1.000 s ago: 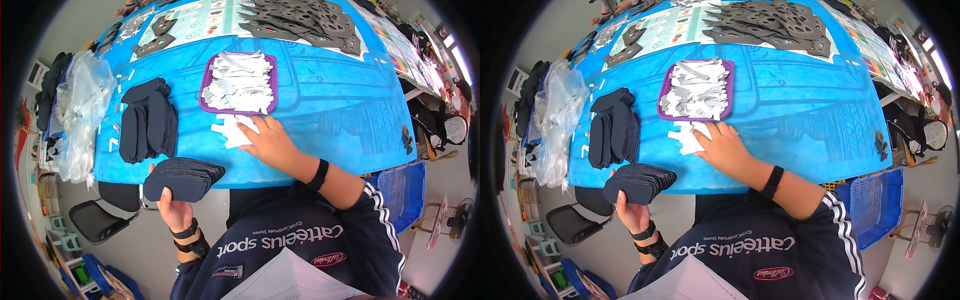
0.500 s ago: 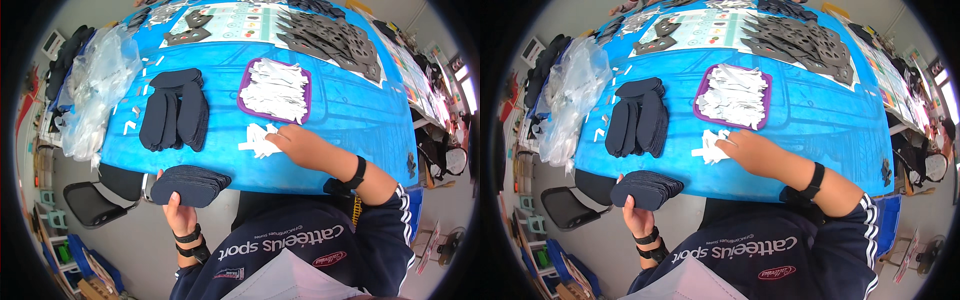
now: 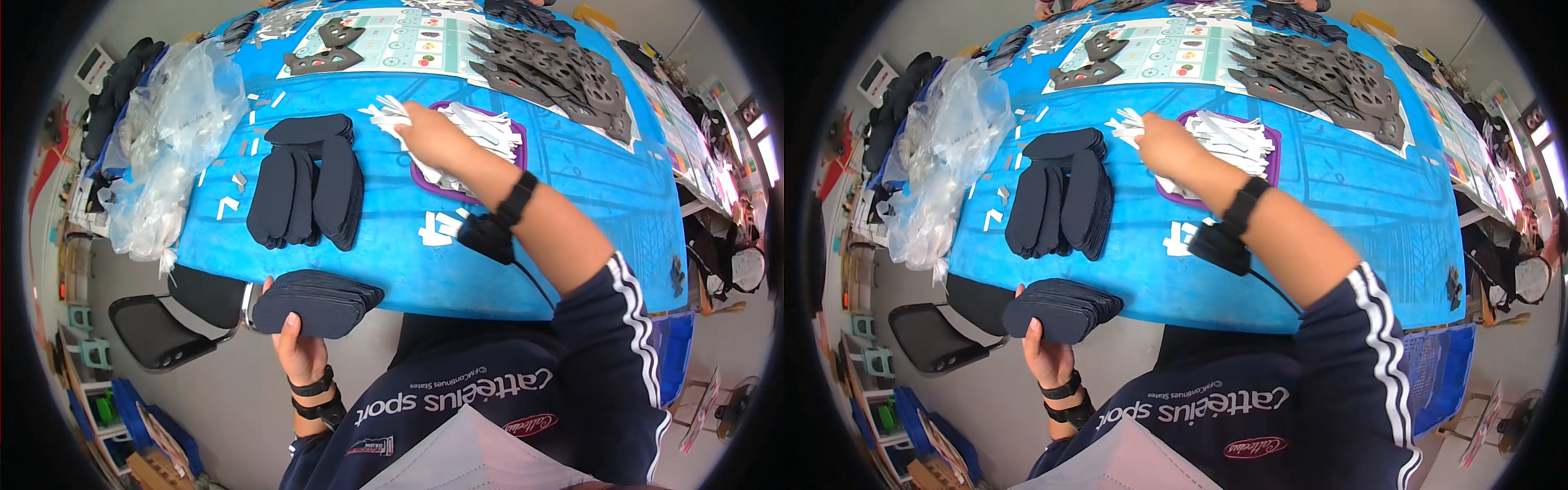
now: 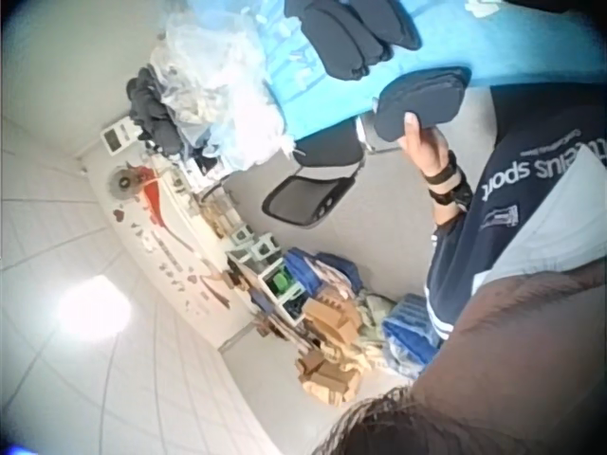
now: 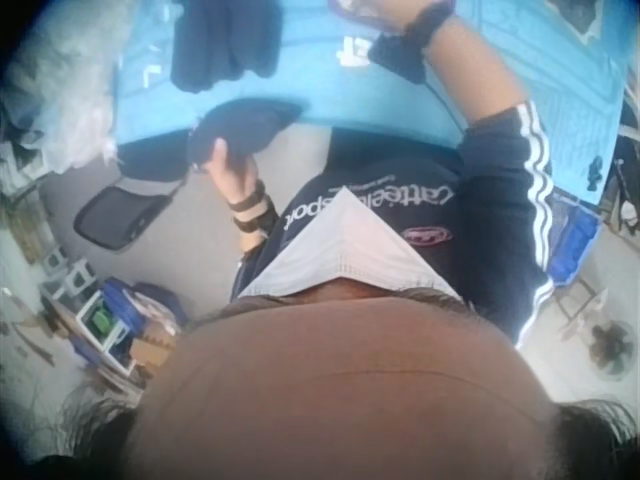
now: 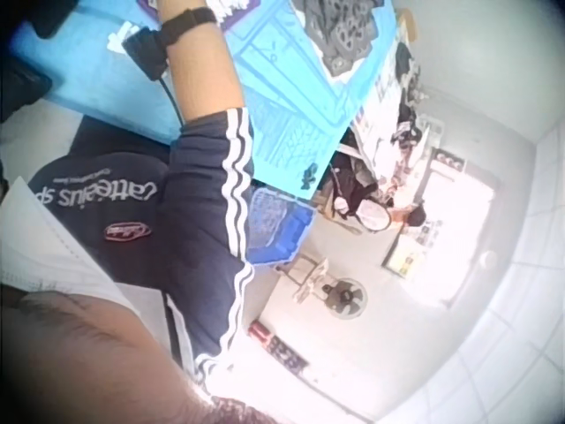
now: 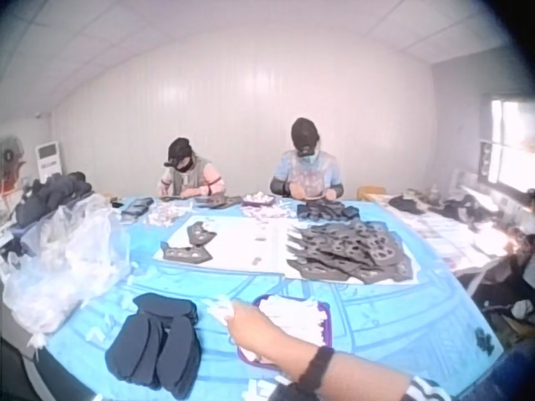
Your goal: The person is sorting and inspecting various shoe components, including cut patterns and white strips, on a blue work surface.
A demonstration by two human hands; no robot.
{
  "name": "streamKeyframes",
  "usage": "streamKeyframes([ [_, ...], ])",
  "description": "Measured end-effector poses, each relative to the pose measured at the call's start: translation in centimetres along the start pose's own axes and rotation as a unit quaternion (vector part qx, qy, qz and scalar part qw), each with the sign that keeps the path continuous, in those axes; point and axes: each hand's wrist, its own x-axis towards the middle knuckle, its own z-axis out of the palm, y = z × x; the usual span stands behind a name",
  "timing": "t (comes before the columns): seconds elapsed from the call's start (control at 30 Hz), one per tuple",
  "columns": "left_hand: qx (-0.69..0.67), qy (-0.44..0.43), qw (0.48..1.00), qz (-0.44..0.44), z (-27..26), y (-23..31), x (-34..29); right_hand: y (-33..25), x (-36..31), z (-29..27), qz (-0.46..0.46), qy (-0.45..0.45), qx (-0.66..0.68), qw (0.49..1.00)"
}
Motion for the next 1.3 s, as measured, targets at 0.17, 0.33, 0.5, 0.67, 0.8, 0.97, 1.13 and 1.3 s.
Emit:
streamKeyframes([
  [0.17, -0.022, -0.016, 1.000, -0.012, -0.6, -0.5, 0.2, -2.0, 2.8, 4.4, 0.115, -0.011, 0.002, 0.993],
  [0.33, -0.036, -0.027, 0.999, -0.018, -1.6, -0.5, -0.3, -4.1, 1.9, 5.8, 0.198, -0.085, -0.025, 0.976],
  [0.5, -0.034, -0.027, 0.999, -0.025, -2.3, 0.1, -0.6, -4.3, 0.6, 4.1, 0.203, -0.176, 0.105, 0.957],
  [0.67, -0.038, -0.053, 0.997, -0.032, -1.9, -0.2, -0.6, -3.8, 0.0, 3.3, 0.180, -0.088, 0.223, 0.954],
  [0.8, -0.033, -0.045, 0.998, -0.027, -2.3, -0.6, -0.7, -2.8, -3.1, 1.5, -0.138, -0.030, -0.001, 0.990],
  [0.97, -0.026, -0.022, 0.999, -0.030, -2.2, -0.6, -0.7, -0.9, -12.7, -2.9, -0.045, -0.269, -0.264, 0.925],
  [1.13, -0.016, -0.035, 0.999, -0.037, -1.0, -0.8, 0.1, 6.5, -16.8, -0.3, -0.103, -0.036, -0.286, 0.952],
  [1.3, -0.004, -0.057, 0.998, -0.037, -0.4, -1.4, 0.3, 6.2, -16.0, 2.5, -0.105, 0.049, -0.193, 0.974],
])
